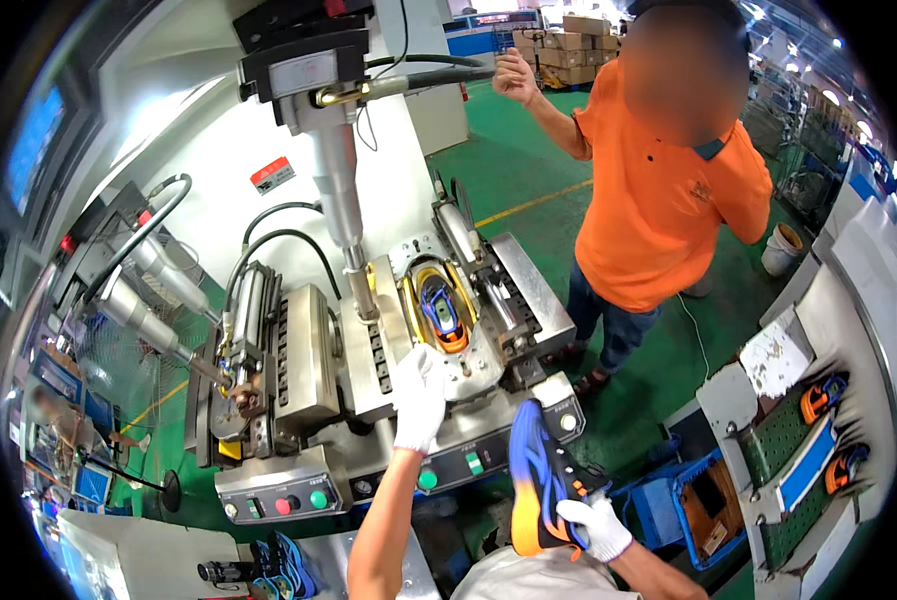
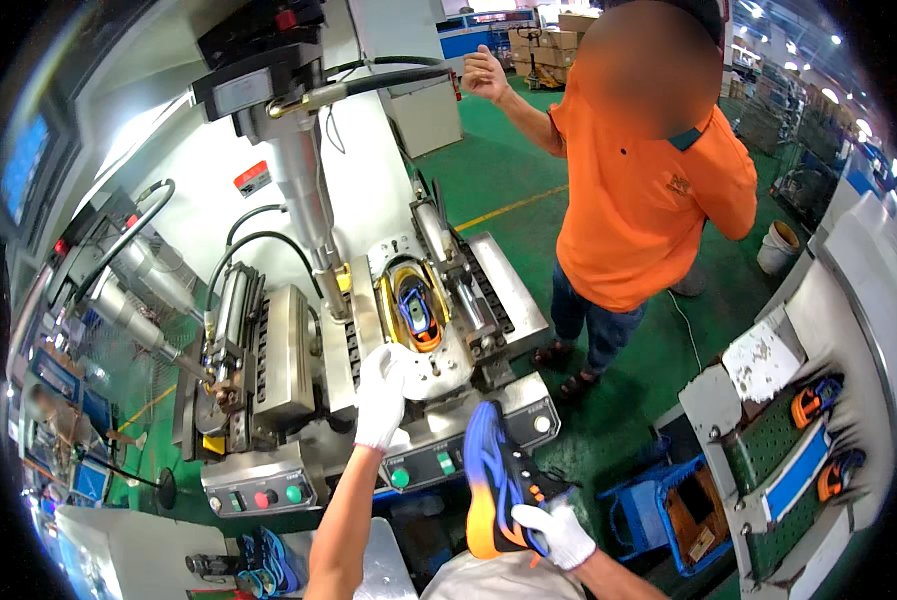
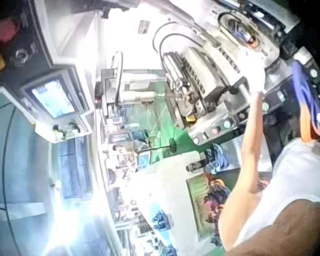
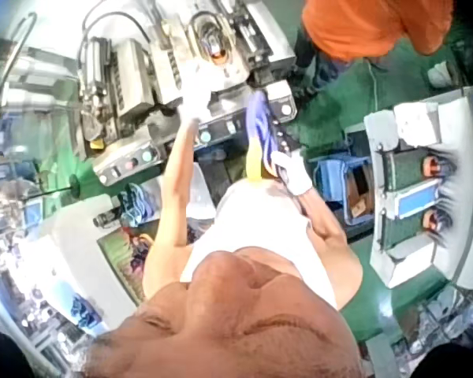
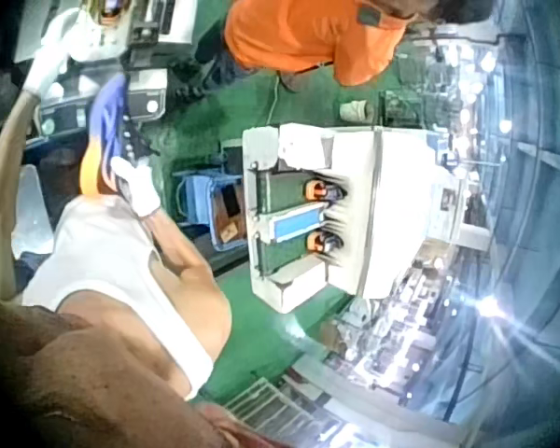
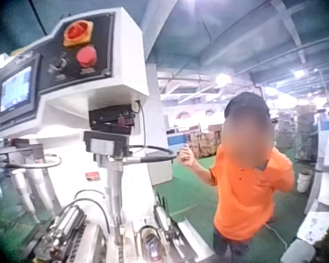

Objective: The person operates a lasting machine by placing sneakers one at a time onto a mounting point, then moves the mounted sneakers onto a conveyor belt.

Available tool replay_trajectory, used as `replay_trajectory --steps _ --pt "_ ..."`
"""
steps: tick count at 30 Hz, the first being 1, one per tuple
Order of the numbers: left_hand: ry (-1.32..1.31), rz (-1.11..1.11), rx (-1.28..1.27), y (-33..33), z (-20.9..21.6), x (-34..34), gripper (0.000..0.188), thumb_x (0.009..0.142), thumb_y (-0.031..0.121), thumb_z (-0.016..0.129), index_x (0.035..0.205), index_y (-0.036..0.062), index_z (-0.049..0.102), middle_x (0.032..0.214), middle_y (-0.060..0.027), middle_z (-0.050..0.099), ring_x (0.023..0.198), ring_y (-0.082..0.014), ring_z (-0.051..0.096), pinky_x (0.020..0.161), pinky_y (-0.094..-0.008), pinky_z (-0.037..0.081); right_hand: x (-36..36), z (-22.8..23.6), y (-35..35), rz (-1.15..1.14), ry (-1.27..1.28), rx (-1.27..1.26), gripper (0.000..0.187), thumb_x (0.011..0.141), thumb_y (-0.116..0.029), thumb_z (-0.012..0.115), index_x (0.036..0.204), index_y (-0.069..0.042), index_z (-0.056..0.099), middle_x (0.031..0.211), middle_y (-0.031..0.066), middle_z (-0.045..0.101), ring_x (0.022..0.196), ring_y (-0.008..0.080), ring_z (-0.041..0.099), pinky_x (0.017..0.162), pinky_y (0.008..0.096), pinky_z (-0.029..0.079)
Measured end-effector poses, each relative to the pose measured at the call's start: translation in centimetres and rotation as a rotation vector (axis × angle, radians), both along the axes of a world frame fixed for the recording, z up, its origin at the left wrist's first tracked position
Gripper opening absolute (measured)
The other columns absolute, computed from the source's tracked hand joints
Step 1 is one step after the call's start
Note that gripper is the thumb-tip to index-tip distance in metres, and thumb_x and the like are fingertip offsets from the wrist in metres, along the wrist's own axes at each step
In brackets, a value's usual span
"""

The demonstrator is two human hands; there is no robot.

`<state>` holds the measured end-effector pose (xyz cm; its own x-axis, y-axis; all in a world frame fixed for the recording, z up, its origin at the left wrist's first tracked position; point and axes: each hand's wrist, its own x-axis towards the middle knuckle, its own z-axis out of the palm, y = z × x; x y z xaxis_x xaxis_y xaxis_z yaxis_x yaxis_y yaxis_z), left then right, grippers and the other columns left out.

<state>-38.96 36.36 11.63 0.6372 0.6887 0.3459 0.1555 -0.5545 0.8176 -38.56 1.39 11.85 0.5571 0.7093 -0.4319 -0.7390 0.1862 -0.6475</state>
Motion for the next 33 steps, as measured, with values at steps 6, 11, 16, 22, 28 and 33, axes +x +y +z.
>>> replay_trajectory --steps 6,11,16,22,28,33 --pt "0.373 0.303 -0.204 7.0 -4.1 15.3 0.072 0.092 0.037 0.066 0.146 -0.0028 0.041 0.143 -0.0312 0.051 0.129 -0.0472 0.054 0.11 -0.0475 0.043 3.4 -0.8 -3.0 -0.268 -0.009 -0.063 0.059 0.084 0.004 0.065 0.141 0.001 0.049 0.115 0.0134 0.069 0.097 0.0239 0.071 0.089 0.0386 0.06" --pt "0.578 0.422 0.114 10.9 -10.3 19.1 0.094 0.085 0.032 0.072 0.155 -0.0066 0.022 0.139 -0.0319 0.05 0.12 -0.0444 0.06 0.103 -0.0465 0.049 4.8 1.2 -2.7 -0.211 -0.031 -0.296 0.057 0.084 0.01 0.065 0.135 -0.011 0.056 0.092 -0.0017 0.058 0.07 0.0117 0.057 0.058 0.0254 0.048" --pt "0.548 0.33 -0.173 12.5 -5.3 19.6 0.062 0.075 0.024 0.078 0.123 -0.0071 0.054 0.111 -0.0267 0.071 0.105 -0.0401 0.07 0.093 -0.0424 0.056 6.6 1.9 1.3 -0.278 -0.134 -0.317 0.046 0.087 -0.004 0.07 0.132 -0.005 0.06 0.091 0.0056 0.066 0.075 0.021 0.064 0.061 0.0342 0.052" --pt "0.132 0.157 -0.637 13.5 -0.9 10.6 0.033 0.077 0.02 0.083 0.097 -0.003 0.069 0.092 -0.0114 0.072 0.084 -0.0161 0.067 0.077 -0.0329 0.054 8.2 3.0 6.0 -0.196 -0.343 -0.26 0.047 0.084 0.003 0.072 0.129 -0.001 0.062 0.11 0.005 0.069 0.091 0.0169 0.066 0.087 0.035 0.056" --pt "-0.15 0.138 -0.514 3.7 2.0 -8.0 0.035 0.084 0.011 0.08 0.111 0.0018 0.06 0.095 -0.0031 0.064 0.084 -0.0112 0.06 0.073 -0.0293 0.052 13.8 2.9 18.6 0.11 -0.578 -0.208 0.034 0.087 -0.008 0.077 0.12 0.0 0.067 0.101 0.005 0.071 0.086 0.0144 0.066 0.078 0.0322 0.056" --pt "0.067 0.313 -0.664 -5.1 -0.2 -24.2 0.068 0.08 0.016 0.084 0.136 0.0015 0.048 0.113 -0.0111 0.061 0.098 -0.022 0.063 0.086 -0.0337 0.053 24.2 -1.7 37.0 0.288 -0.853 -0.318 0.036 0.08 -0.023 0.081 0.103 0.003 0.073 0.094 0.0131 0.074 0.085 0.021 0.07 0.077 0.0348 0.057"
